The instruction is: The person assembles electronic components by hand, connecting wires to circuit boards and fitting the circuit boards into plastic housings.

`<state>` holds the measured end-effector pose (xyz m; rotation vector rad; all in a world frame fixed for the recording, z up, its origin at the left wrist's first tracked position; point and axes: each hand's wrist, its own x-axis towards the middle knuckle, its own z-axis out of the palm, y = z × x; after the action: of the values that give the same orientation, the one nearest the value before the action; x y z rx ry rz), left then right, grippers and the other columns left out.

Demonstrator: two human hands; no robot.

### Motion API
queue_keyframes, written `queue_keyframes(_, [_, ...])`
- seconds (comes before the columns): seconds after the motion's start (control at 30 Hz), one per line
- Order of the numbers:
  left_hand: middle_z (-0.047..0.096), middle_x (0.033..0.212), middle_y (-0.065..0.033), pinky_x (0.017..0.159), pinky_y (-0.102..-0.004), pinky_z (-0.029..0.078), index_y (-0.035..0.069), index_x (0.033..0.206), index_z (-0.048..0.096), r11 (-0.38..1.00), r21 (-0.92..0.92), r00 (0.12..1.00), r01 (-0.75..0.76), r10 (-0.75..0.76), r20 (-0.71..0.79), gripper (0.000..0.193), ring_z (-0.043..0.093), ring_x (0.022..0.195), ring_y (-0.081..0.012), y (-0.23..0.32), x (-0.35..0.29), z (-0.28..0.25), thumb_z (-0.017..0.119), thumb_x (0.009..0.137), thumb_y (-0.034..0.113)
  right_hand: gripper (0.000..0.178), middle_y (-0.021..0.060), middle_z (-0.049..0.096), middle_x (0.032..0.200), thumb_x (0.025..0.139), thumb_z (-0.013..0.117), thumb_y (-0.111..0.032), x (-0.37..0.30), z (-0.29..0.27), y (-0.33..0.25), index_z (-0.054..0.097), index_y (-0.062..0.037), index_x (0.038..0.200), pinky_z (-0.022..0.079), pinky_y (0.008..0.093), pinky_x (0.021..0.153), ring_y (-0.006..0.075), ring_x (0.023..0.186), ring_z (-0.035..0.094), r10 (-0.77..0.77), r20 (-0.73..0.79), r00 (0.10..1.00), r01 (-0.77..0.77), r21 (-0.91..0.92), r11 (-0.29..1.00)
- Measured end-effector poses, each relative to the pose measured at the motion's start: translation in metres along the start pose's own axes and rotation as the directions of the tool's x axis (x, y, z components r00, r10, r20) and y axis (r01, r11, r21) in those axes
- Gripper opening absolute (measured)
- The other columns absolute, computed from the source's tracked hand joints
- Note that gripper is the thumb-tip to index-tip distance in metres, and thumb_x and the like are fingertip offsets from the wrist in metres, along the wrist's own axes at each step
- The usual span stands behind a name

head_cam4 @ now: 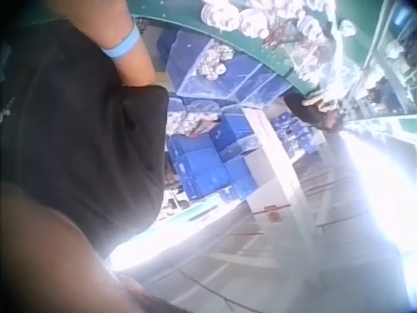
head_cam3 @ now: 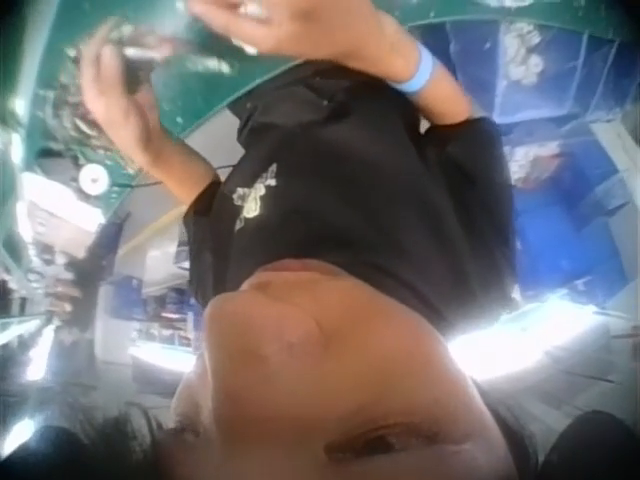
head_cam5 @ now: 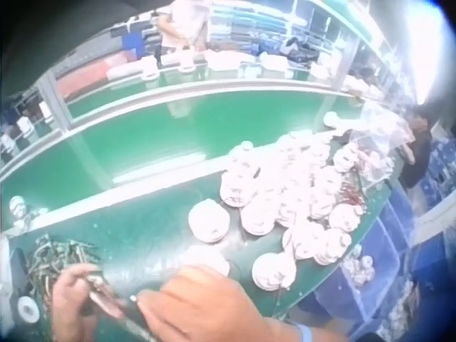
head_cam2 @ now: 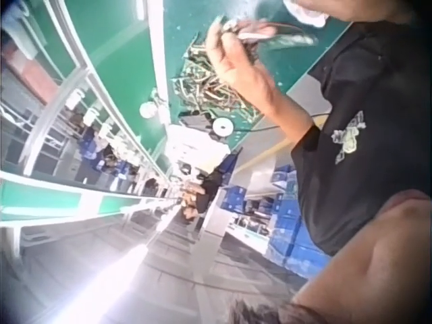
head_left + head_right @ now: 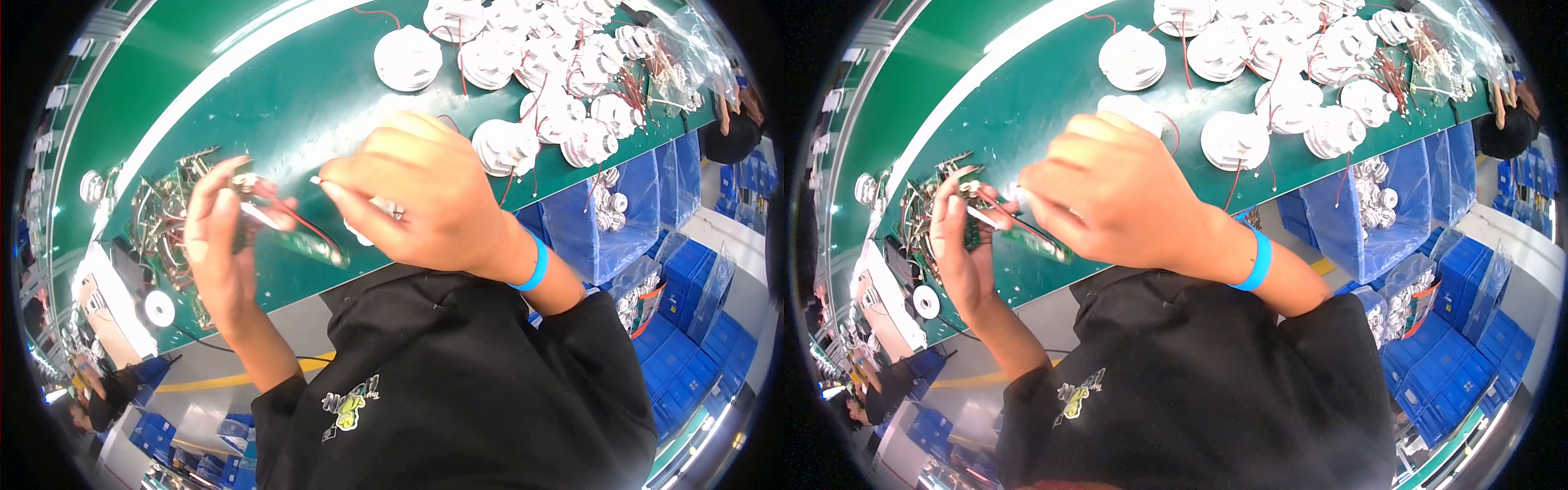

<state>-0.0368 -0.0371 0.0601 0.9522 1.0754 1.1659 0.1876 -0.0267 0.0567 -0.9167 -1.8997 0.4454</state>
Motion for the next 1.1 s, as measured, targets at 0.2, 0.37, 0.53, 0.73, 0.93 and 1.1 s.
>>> queue_keyframes(0.2, [0.065, 0.091, -0.0149, 0.058, -0.0276, 0.056, -0.006, 0.127, 0.054, 0.992, 0.091, 0.994, 0.089, -0.084, -0.064, 0.034, 0.067, 0.061, -0.0197, -0.009, -0.028, 0.040, 0.051, 0.099, 0.014, 0.022, 0.0003, 0.047, 0.070, 0.065, 0.073, -0.016, 0.001, 0.010, -0.004, 0.066, -0.0080, 0.084, 0.037, 0.0315, 0.056, 0.0181, 0.066, 0.049, -0.151, 0.144, 0.978, 0.181, -0.226, 0.957])
queue_keyframes(0.37, [0.067, 0.107, -0.0123, 0.062, -0.0266, 0.058, -0.005, 0.130, 0.055, 0.978, 0.186, 0.982, 0.089, -0.055, -0.182, 0.034, 0.067, 0.067, -0.0147, -0.016, -0.034, 0.048, 0.049, 0.100, 0.011, 0.022, 0.0015, 0.046, 0.070, 0.062, 0.069, -0.016, 0.000, 0.012, -0.007, 0.064, -0.0052, 0.081, 0.038, 0.0316, 0.058, 0.0180, 0.067, 0.049, -0.183, 0.189, 0.965, 0.235, -0.312, 0.921])
queue_keyframes(0.53, [0.066, 0.109, -0.0107, 0.066, -0.0237, 0.055, -0.004, 0.132, 0.054, 0.976, 0.196, 0.984, 0.092, -0.058, -0.170, 0.036, 0.065, 0.070, -0.0112, -0.011, -0.040, 0.055, 0.049, 0.099, 0.009, 0.021, 0.0020, 0.048, 0.074, 0.062, 0.067, -0.017, -0.003, 0.013, -0.007, 0.062, -0.0045, 0.078, 0.040, 0.0312, 0.062, 0.0183, 0.071, 0.050, -0.182, 0.232, 0.956, 0.258, -0.357, 0.898])
queue_keyframes(0.73, [0.061, 0.102, -0.0066, 0.065, -0.0211, 0.049, -0.003, 0.131, 0.057, 0.933, 0.347, 0.979, 0.094, -0.024, -0.201, 0.034, 0.058, 0.072, -0.0080, -0.010, -0.045, 0.060, 0.050, 0.098, 0.005, 0.021, 0.0022, 0.049, 0.075, 0.059, 0.067, -0.018, -0.005, 0.014, -0.007, 0.062, -0.0052, 0.076, 0.041, 0.0317, 0.065, 0.0190, 0.074, 0.051, -0.177, 0.259, 0.949, 0.260, -0.332, 0.907])
queue_keyframes(0.93, [0.060, 0.096, -0.0053, 0.063, -0.0214, 0.047, -0.003, 0.129, 0.059, 0.927, 0.362, 0.979, 0.094, -0.019, -0.203, 0.033, 0.055, 0.073, -0.0076, -0.012, -0.045, 0.058, 0.052, 0.098, 0.004, 0.021, 0.0024, 0.048, 0.074, 0.058, 0.069, -0.019, 0.000, 0.010, -0.004, 0.060, -0.0058, 0.072, 0.041, 0.0324, 0.064, 0.0197, 0.073, 0.051, -0.132, 0.311, 0.941, 0.207, -0.223, 0.953])
queue_keyframes(1.1, [0.061, 0.099, -0.0062, 0.063, -0.0217, 0.047, -0.001, 0.130, 0.059, 0.920, 0.377, 0.972, 0.108, -0.018, -0.235, 0.033, 0.055, 0.072, -0.0082, -0.016, -0.047, 0.062, 0.053, 0.098, 0.004, 0.019, 0.0032, 0.048, 0.073, 0.060, 0.069, -0.016, 0.000, 0.015, -0.004, 0.060, -0.0051, 0.072, 0.040, 0.0334, 0.064, 0.0207, 0.072, 0.050, -0.128, 0.301, 0.945, 0.190, -0.185, 0.964])
